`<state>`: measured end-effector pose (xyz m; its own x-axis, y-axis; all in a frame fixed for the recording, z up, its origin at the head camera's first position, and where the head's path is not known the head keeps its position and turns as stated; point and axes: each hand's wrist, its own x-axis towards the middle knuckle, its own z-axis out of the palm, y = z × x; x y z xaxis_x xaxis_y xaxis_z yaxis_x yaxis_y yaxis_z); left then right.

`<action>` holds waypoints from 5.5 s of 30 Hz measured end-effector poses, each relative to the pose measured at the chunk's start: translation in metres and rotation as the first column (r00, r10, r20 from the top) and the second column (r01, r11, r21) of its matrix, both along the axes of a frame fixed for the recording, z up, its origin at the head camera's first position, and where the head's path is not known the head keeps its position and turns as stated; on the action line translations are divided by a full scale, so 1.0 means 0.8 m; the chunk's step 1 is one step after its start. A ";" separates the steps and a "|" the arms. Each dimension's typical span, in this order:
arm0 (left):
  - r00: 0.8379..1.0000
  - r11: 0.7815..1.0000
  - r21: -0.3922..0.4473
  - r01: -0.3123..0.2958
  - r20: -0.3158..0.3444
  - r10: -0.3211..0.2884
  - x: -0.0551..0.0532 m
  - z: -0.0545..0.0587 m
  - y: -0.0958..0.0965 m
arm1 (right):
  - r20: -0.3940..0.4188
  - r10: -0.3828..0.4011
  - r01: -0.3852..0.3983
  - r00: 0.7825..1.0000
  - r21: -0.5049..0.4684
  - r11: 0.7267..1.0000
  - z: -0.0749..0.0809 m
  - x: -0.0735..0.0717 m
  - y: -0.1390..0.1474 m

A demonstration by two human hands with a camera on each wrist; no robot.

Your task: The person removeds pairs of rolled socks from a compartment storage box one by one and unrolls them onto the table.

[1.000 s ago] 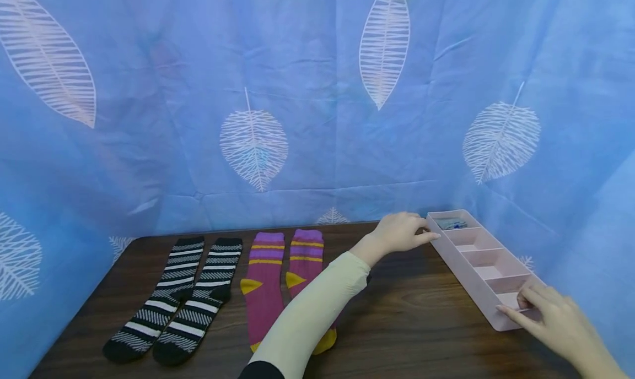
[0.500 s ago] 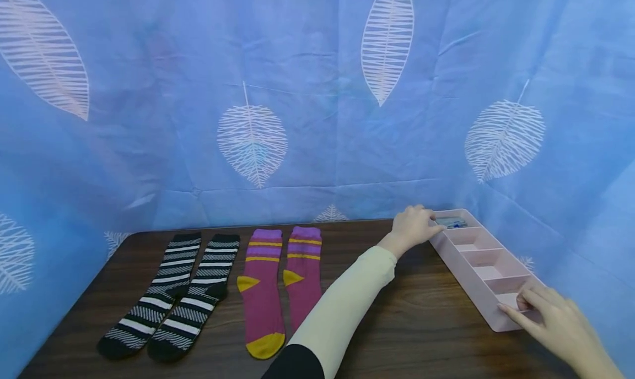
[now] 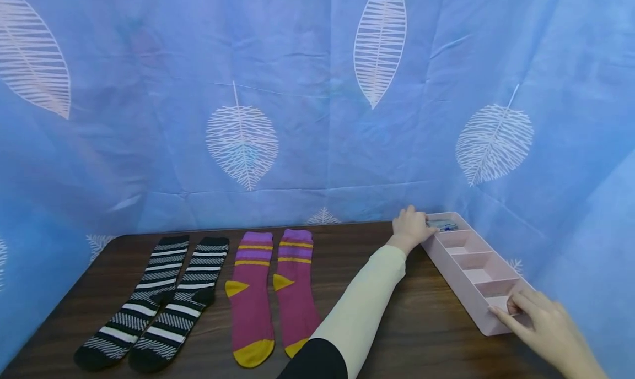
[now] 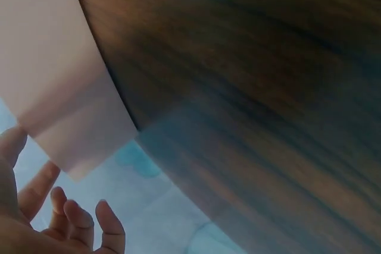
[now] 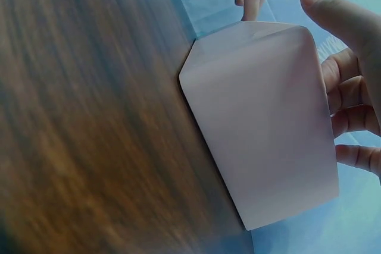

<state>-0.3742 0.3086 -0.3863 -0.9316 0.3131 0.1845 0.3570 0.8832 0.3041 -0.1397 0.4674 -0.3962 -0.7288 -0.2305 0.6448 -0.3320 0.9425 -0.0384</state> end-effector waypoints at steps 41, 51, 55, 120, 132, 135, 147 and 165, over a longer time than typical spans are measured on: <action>0.910 0.969 -0.169 -0.180 0.346 0.229 -0.019 0.035 0.035 | 0.036 -0.087 0.088 0.996 -0.030 0.996 0.000 0.001 -0.006; 0.943 0.977 -0.025 -0.214 0.257 0.213 -0.024 0.011 0.048 | 0.005 -0.067 0.067 0.998 -0.029 0.997 -0.002 -0.001 -0.003; 0.957 0.981 -0.032 -0.192 0.214 0.195 -0.026 0.006 0.050 | -0.003 -0.063 0.063 0.998 -0.019 0.998 -0.002 -0.001 -0.002; 0.956 0.982 0.124 0.139 -0.276 -0.101 0.062 0.103 -0.052 | -0.009 -0.015 0.015 1.000 -0.053 0.999 -0.003 -0.004 0.001; 0.918 0.974 0.099 0.206 -0.364 -0.157 0.110 0.116 -0.107 | 0.006 0.000 0.000 1.000 -0.068 0.998 -0.002 -0.004 0.008; 0.913 0.971 0.112 0.212 -0.376 -0.156 0.121 0.115 -0.120 | 0.048 -0.044 0.047 0.998 -0.065 0.997 -0.001 -0.003 0.008; 0.892 0.963 0.139 0.233 -0.424 -0.154 0.169 0.100 -0.181 | 0.038 -0.036 0.038 0.999 -0.048 0.998 -0.001 -0.005 0.006; 0.918 0.924 0.155 0.349 -0.256 -0.304 0.257 0.071 -0.234 | 0.059 -0.046 0.048 0.997 -0.043 0.998 -0.004 -0.009 0.009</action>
